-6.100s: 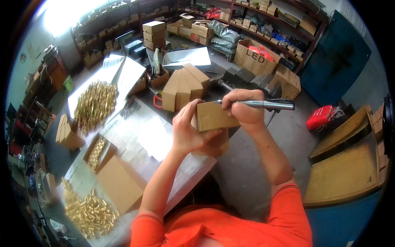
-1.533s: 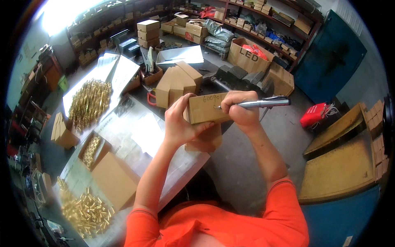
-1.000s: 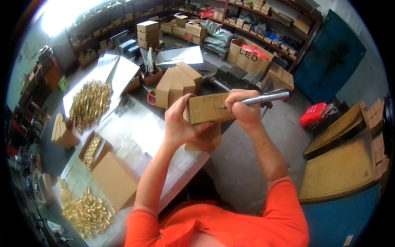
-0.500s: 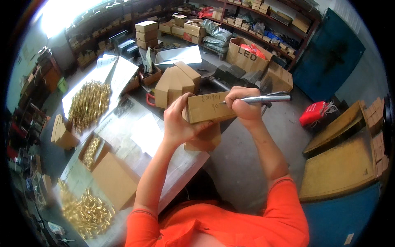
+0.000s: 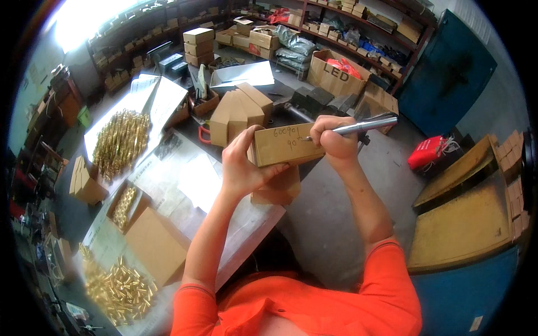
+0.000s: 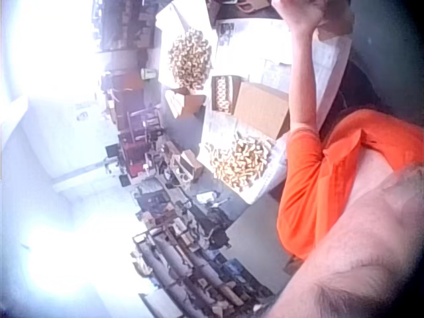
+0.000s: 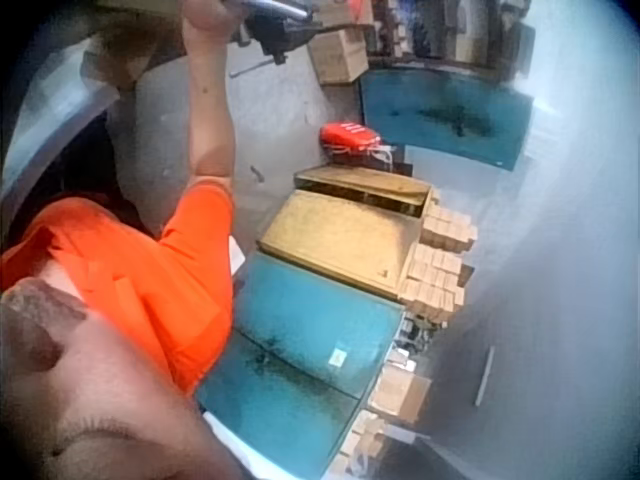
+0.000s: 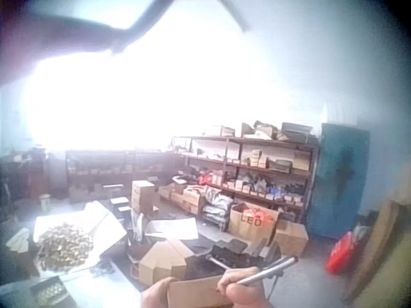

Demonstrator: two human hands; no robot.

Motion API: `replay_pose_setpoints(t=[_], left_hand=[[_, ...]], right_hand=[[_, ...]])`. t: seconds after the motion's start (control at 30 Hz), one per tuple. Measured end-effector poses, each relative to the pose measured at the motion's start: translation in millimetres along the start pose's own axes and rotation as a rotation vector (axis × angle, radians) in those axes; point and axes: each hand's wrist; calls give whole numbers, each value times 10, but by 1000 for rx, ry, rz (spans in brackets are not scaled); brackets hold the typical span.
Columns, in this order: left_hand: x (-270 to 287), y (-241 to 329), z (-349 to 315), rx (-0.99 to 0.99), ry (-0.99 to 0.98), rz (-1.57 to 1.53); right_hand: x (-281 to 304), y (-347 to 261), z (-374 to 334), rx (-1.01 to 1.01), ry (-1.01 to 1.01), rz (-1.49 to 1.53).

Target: The person writes on small cardboard boxes with a marker, then places them on a table. The person also opens a box containing brass-colored parts and moves a chair.

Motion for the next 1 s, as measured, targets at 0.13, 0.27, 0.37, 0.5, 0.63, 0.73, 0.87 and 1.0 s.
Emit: replay_pose_setpoints(t=[0.13,0.27,0.37,0.5,0.63,0.73,0.87,1.0], left_hand=[[4,-1,-1,5,2,-1],[4,10,-9,9,-1,-3],[11,17,-11,5,1,-7],[2,0,-3,2,2,2],[7,-2,3,41,-12,38],[1,-34,4,38,-8,48],[26,-2,-20,14,-1,44],[20,6,-21,17,-16,33]], right_hand=[[-30,-21,12,33,-19,-123],[14,7,-6,48,-29,-107],[10,-16,6,13,-89,-64],[36,16,-3,8,8,118],[26,25,-3,10,-16,-44],[39,23,10,24,-66,-70],[218,97,17,224,128,323],[582,-280,18,289,257,84]])
Point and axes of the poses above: each hand's wrist, its own z-axis towards the middle knuckle, its own x-axis out of the back of the hand, y = z × x, and after that the axes turned 13 degrees about x, right-handed
